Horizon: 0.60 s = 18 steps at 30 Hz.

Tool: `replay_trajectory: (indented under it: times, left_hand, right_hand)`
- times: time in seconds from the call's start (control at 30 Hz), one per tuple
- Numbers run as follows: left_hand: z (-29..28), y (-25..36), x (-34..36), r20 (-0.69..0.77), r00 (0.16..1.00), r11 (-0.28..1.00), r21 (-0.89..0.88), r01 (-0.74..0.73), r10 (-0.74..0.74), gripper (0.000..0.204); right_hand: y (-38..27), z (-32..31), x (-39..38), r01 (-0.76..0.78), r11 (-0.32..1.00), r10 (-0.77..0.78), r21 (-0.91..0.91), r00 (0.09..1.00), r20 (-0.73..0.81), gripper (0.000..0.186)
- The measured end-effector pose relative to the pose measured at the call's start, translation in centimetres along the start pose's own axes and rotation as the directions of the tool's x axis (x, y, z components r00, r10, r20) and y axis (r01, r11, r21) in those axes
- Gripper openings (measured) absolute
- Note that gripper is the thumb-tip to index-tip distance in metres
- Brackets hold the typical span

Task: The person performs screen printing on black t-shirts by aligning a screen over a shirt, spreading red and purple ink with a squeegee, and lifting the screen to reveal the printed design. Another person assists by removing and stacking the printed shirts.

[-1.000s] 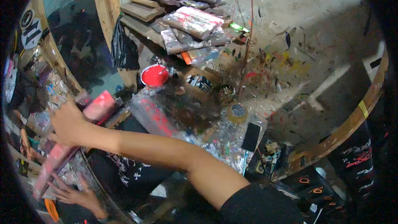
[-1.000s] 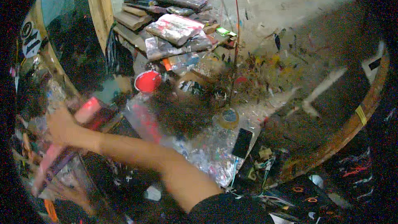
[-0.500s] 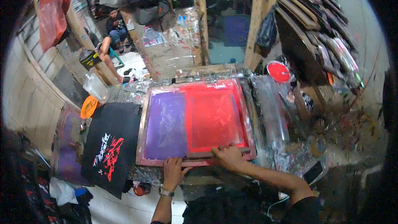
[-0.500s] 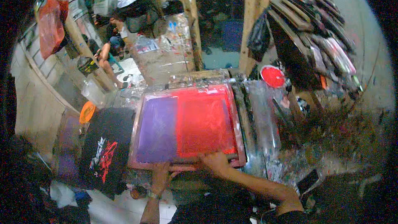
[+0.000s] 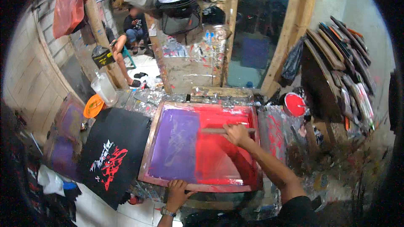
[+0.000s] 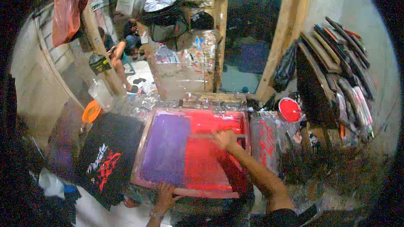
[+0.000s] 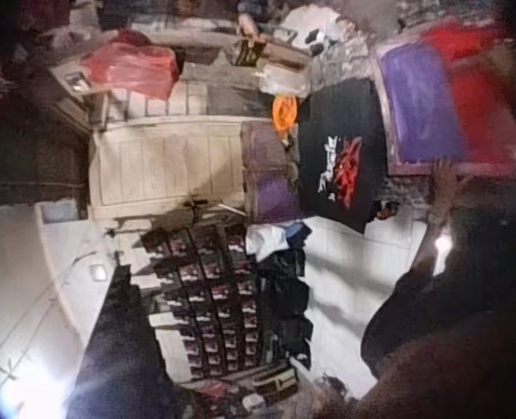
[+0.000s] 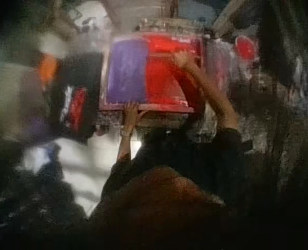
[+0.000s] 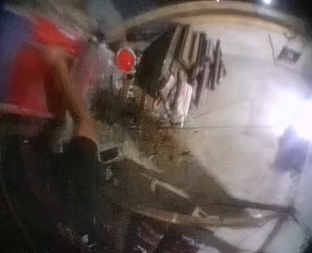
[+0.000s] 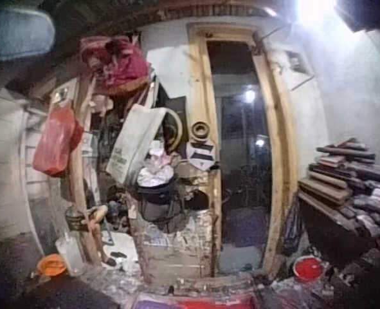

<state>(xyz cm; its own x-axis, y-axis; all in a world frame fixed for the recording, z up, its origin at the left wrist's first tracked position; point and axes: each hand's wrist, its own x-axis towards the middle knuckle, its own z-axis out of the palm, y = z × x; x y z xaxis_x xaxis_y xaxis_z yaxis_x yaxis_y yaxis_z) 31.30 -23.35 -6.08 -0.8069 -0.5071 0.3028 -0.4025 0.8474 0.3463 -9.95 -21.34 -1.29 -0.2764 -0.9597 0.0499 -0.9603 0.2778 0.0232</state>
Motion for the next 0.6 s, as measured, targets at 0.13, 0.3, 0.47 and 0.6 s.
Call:
replay_trajectory:
  times: [0.13,0.3,0.47,0.6]
  left_hand:
    - [1.1,0.2,0.7,0.046,0.998,0.999,0.010,-0.042,0.041,0.051]
    - [-0.6,0.3,0.4,0.100,0.995,1.000,0.012,0.023,-0.024,0.052]
    - [0.1,0.2,-0.6,0.137,0.989,0.999,0.014,0.051,-0.052,0.053]
    - [-1.7,0.9,0.0,0.230,0.965,0.992,0.029,0.125,-0.128,0.052]
  right_hand:
    - [5.7,0.0,4.2,0.130,0.987,-0.136,-0.096,0.989,-0.053,0.054]
    - [4.6,-2.3,7.3,-0.073,0.994,0.087,0.077,0.978,-0.192,0.060]
    - [0.2,-2.2,-1.1,-0.129,0.986,0.126,0.103,0.992,0.030,0.055]
    - [-7.4,-0.2,-11.5,-0.100,0.993,0.107,0.060,0.988,-0.115,0.032]
